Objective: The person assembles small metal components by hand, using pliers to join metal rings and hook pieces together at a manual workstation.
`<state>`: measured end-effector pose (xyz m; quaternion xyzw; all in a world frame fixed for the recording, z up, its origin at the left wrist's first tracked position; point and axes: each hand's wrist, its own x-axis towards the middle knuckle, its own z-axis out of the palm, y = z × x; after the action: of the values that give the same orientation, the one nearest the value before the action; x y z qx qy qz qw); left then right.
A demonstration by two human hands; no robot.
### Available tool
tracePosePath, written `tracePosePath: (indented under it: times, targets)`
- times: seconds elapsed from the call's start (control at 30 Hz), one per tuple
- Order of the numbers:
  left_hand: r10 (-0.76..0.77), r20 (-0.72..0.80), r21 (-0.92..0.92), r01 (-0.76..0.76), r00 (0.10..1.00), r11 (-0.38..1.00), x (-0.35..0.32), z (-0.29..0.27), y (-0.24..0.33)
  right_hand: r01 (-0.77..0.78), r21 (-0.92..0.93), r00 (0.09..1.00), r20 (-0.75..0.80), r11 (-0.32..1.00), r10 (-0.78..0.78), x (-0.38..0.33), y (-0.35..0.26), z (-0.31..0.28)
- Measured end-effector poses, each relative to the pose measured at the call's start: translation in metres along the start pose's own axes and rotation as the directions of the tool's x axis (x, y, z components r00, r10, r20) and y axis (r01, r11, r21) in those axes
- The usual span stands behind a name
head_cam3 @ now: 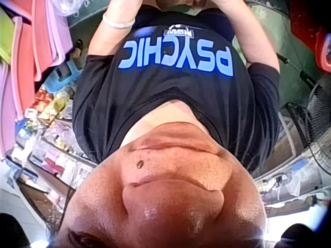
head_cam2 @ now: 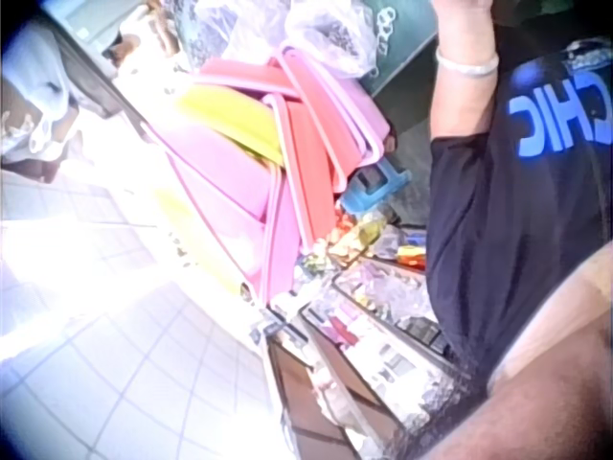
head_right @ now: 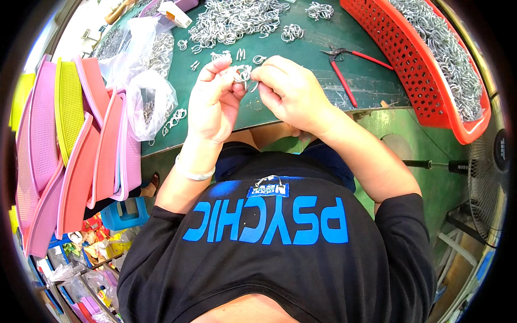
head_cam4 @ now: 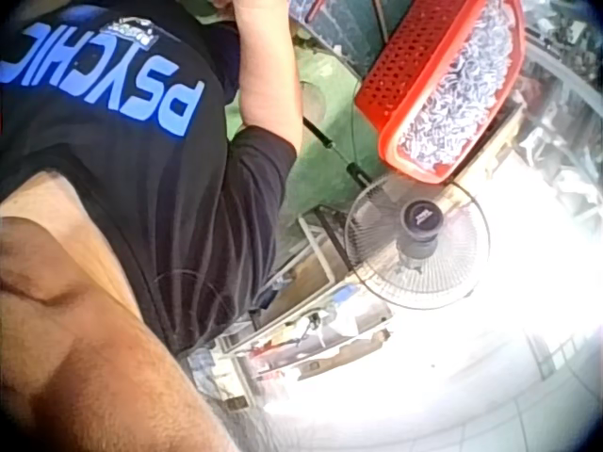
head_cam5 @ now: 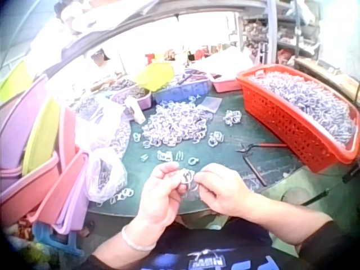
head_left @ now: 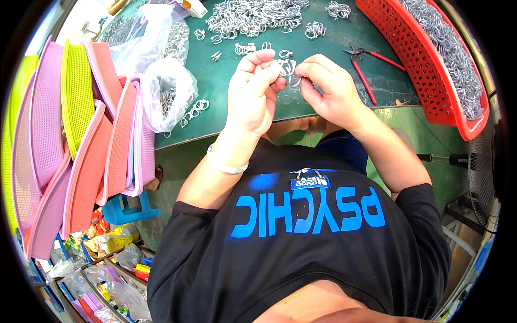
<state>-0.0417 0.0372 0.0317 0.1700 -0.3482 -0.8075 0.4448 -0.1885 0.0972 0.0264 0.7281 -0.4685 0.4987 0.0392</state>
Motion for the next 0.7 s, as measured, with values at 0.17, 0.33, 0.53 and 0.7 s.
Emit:
tracePosePath:
  times: [0.17,0.33,0.53,0.7]
  targets:
    - [0.128,0.009,0.101,-0.129,0.992,0.987,-0.002,0.000,-0.004,0.002,-0.036,0.996,-0.090,0.999,-0.005,-0.003,-0.003,0.007]
    - [-0.135,-0.093,-0.111,0.124,0.987,0.986,-0.005,0.001,0.002,0.178,-0.294,0.976,-0.068,0.939,-0.207,0.000,0.000,-0.001]
    - [-0.173,-0.036,0.049,0.175,0.984,0.983,-0.004,-0.005,0.006,0.173,-0.067,0.984,0.058,0.983,-0.170,0.007,0.008,-0.012]
    - [-0.118,0.065,0.374,0.085,0.991,0.924,-0.007,-0.001,0.014,0.048,0.106,0.984,0.168,0.993,-0.066,0.012,0.009,-0.025]
